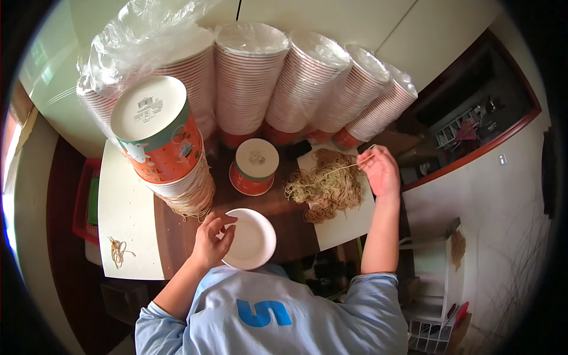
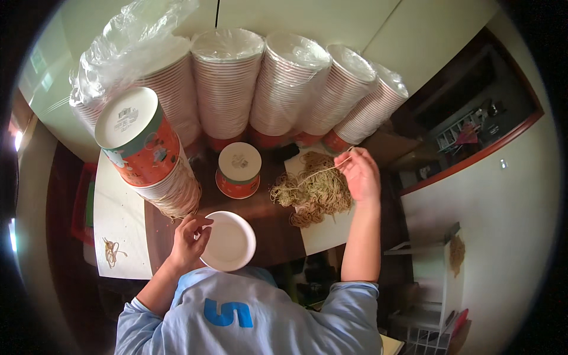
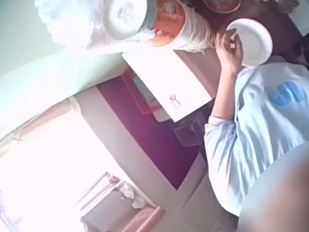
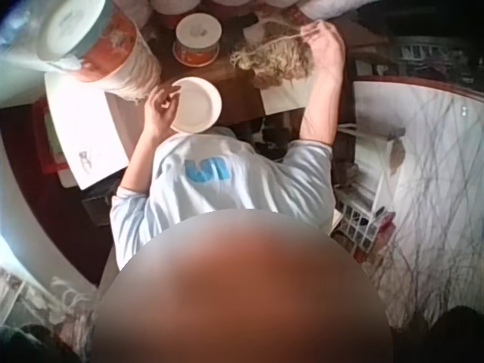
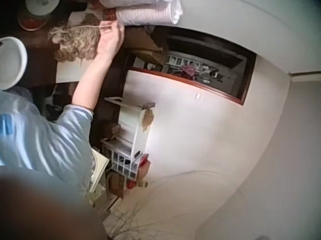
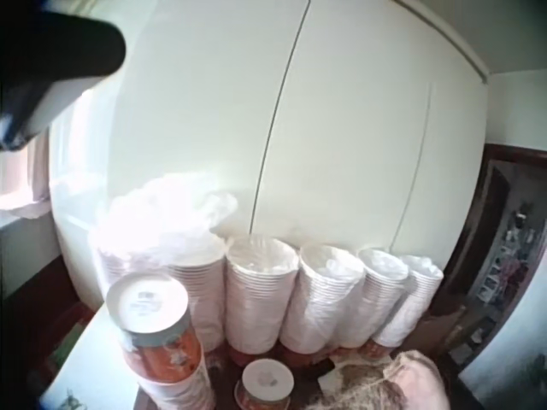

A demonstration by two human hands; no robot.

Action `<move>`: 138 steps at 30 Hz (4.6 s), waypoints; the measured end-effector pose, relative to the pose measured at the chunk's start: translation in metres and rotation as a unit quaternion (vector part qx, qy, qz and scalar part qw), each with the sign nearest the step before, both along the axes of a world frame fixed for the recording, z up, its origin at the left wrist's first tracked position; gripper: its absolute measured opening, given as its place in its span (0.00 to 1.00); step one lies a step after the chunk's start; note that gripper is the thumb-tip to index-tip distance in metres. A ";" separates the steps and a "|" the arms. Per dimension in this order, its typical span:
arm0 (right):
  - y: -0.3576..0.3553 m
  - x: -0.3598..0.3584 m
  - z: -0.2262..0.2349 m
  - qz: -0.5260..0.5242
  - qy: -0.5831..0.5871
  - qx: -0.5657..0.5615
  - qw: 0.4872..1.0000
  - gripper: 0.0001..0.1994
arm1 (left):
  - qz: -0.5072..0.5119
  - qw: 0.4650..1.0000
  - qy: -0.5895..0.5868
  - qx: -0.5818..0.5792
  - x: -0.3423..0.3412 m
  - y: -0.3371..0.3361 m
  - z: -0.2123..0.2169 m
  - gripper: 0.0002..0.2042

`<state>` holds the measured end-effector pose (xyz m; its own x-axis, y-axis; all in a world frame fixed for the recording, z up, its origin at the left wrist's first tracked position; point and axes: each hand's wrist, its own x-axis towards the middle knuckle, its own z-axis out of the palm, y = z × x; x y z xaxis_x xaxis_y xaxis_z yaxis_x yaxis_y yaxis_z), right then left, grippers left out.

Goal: Securing paper bowls with rubber bands.

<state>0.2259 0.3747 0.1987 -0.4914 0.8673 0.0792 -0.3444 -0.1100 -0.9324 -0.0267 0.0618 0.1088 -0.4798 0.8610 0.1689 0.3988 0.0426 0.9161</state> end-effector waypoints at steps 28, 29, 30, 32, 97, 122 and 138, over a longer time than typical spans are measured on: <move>-0.138 -0.049 -0.029 0.395 -0.287 -0.015 0.873 0.03 | -0.304 0.871 -0.365 -0.123 -0.007 -0.031 -0.010 0.15; -0.141 -0.047 -0.037 0.395 -0.329 0.019 0.857 0.03 | -0.303 0.854 -0.398 -0.141 -0.009 -0.036 -0.011 0.15; -0.144 -0.048 -0.043 0.395 -0.371 0.054 0.839 0.04 | -0.262 0.859 -0.404 -0.173 -0.011 -0.040 -0.010 0.15; -0.153 -0.053 -0.046 0.367 -0.455 0.262 0.768 0.05 | -0.238 0.848 -0.433 -0.193 -0.014 -0.043 -0.009 0.16; -0.140 -0.033 -0.099 0.305 -0.142 0.444 0.830 0.08 | -0.009 0.994 0.043 -0.105 0.107 0.018 0.019 0.05; -0.139 -0.078 -0.118 0.254 -0.254 0.291 0.887 0.03 | 0.192 0.965 -0.002 -0.178 0.008 0.010 -0.075 0.11; -0.151 -0.102 -0.166 0.221 -0.345 0.393 0.823 0.03 | 0.091 0.955 -0.275 -0.070 0.033 0.014 -0.100 0.10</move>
